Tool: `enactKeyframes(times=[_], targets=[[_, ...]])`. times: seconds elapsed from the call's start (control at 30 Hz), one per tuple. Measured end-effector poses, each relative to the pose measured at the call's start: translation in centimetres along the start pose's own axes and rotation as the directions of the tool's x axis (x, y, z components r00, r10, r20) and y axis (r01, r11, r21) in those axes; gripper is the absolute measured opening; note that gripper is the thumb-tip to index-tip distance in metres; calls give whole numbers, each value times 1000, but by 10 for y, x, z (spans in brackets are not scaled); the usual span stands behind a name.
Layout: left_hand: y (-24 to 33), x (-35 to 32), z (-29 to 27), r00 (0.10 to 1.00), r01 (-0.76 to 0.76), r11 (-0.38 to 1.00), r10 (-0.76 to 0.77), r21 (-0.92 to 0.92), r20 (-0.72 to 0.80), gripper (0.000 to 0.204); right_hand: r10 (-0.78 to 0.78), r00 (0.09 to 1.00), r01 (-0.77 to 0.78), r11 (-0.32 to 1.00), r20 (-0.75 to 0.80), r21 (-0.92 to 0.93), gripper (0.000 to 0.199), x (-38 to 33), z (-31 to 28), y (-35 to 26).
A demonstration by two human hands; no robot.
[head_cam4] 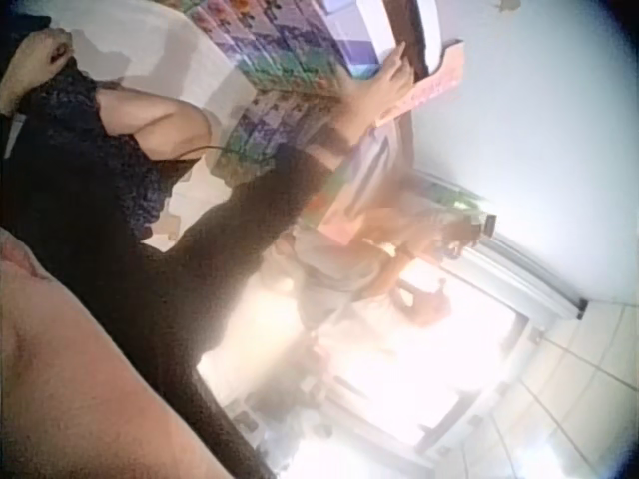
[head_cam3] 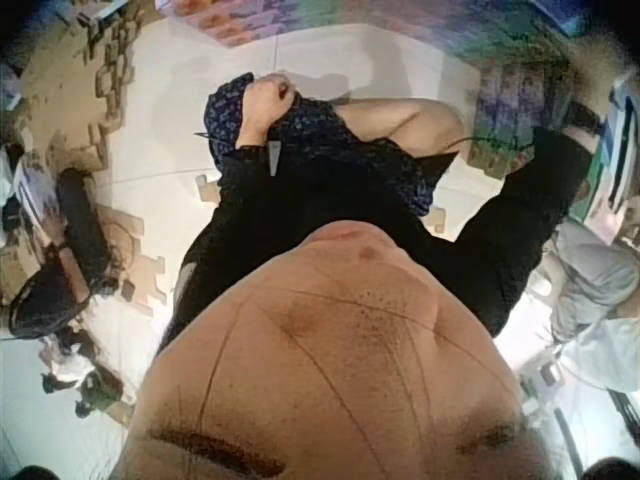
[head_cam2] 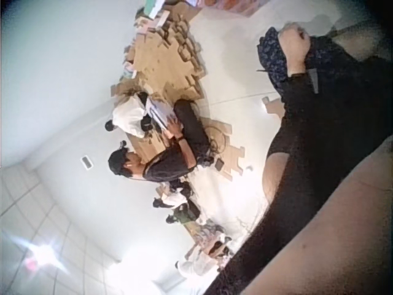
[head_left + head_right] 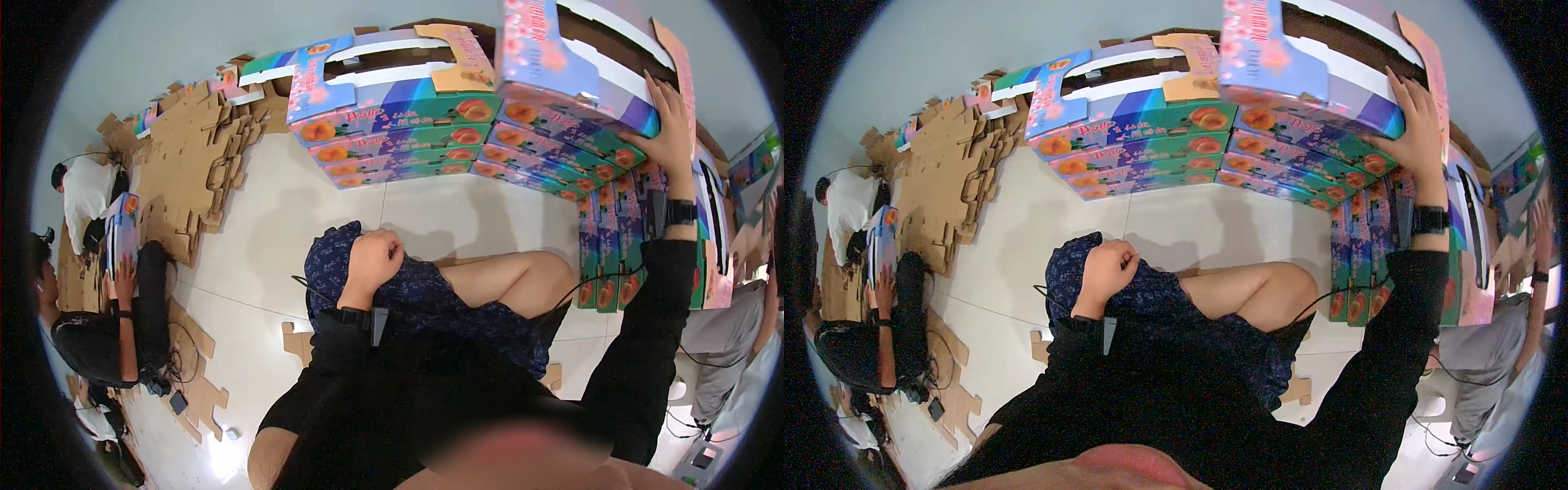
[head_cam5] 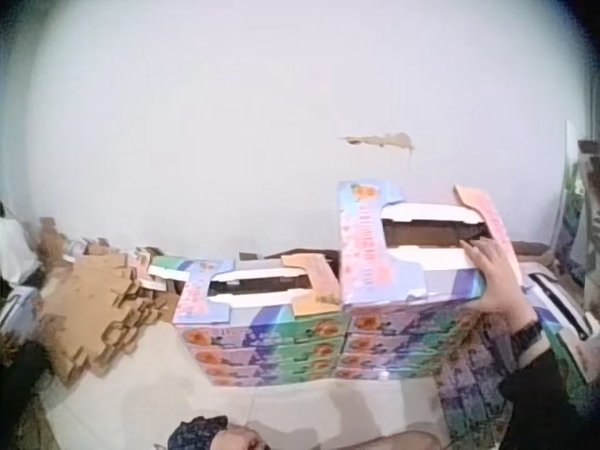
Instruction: Manually assemble and stack decorative fruit packaging boxes.
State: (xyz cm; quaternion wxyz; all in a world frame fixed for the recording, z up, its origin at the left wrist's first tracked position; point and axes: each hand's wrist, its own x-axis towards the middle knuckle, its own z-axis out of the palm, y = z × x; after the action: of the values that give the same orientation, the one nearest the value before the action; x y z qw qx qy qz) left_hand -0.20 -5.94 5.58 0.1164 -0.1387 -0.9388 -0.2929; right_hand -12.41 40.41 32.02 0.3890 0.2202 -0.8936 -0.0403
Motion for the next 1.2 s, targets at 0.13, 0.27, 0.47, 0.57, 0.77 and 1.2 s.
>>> enactKeyframes(times=[0.13,0.27,0.47,0.57,0.77,1.2], targets=[[3,3,1,1000,19,1000,-18,-20,16,10,182,837,-278,954,516,115,94,-24,48,74],[3,-1,0,998,57,998,-57,-16,23,10,274,940,-216,939,203,-267,90,-40,81,40],[3,-1,1,1000,-22,1000,22,13,-21,9,309,950,-269,891,53,-365,90,-50,90,31],[3,-1,0,999,-36,999,36,2,-20,9,333,942,-300,886,33,-353,92,-51,96,33],[4,-2,-1,999,-41,999,41,-8,-21,10,346,938,-328,879,-11,-347,92,-50,104,35],[8,1,-1,1000,5,999,-4,-39,24,11,346,935,-352,892,-74,-284,87,-41,111,29]])
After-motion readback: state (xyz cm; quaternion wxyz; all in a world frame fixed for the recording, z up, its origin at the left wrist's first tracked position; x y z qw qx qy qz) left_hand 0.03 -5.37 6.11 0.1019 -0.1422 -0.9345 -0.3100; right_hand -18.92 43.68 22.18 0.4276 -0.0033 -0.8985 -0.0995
